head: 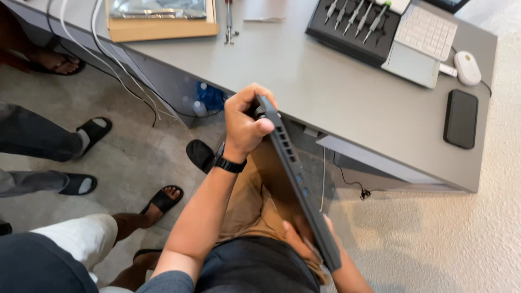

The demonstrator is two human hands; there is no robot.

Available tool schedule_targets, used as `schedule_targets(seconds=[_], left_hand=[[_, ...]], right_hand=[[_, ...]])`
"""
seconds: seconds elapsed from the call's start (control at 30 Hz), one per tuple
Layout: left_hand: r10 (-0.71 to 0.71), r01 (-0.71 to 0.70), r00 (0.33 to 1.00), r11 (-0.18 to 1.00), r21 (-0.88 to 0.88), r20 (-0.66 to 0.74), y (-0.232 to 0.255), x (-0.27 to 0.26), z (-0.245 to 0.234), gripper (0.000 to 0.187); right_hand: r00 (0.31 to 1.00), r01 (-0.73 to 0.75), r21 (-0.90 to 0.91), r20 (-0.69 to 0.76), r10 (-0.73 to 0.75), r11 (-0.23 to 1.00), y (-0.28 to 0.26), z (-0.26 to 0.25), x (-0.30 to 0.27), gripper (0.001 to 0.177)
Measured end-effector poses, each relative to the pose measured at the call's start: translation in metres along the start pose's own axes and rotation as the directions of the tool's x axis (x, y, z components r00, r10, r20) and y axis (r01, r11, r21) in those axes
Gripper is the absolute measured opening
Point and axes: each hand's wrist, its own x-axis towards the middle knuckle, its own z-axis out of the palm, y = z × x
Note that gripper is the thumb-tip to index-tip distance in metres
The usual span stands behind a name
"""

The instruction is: The person uses a blue prying tool and a black spudger to separate the bottom panel of a laptop, working along the edges to release the clips.

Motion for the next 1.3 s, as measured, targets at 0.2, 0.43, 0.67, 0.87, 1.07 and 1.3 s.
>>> schedule_targets(seconds=[0.2,0.43,0.67,0.87,1.07,1.3], left_hand=[[0.022,-0.022,0.999,1.0,-0.001,0.038,-0.042,0.001,-0.003,0.06],[0.011,-0.028,0.987,0.994,0.104,0.162,-0.023,0.001,0.004,0.05],[0.041,-0.075,0.974,0.986,0.148,0.222,-0.027,0.002,0.014,0.046],[0.052,-0.083,0.973,0.988,0.131,0.225,-0.03,0.002,0.023,0.042],[0.071,-0.113,0.965,0.981,0.156,0.254,-0.029,0.002,0.028,0.047],[0.082,-0.138,0.955,0.973,0.183,0.284,-0.028,0.001,0.033,0.04]], right_hand=[[0.988,0.019,0.04,0.15,-0.025,0.999,-0.011,-0.017,0.044,0.062],[0.916,-0.144,0.48,0.395,-0.067,0.866,-0.043,-0.082,0.063,0.062],[0.954,-0.178,0.448,0.296,0.042,0.876,-0.067,-0.157,0.043,0.064],[0.922,-0.329,0.298,0.307,0.237,0.896,-0.076,-0.167,0.053,0.054],[0.896,-0.367,0.185,0.334,0.293,0.912,-0.075,-0.169,0.054,0.064],[0.935,-0.167,-0.085,0.302,0.185,0.982,-0.088,-0.168,0.049,0.075]])
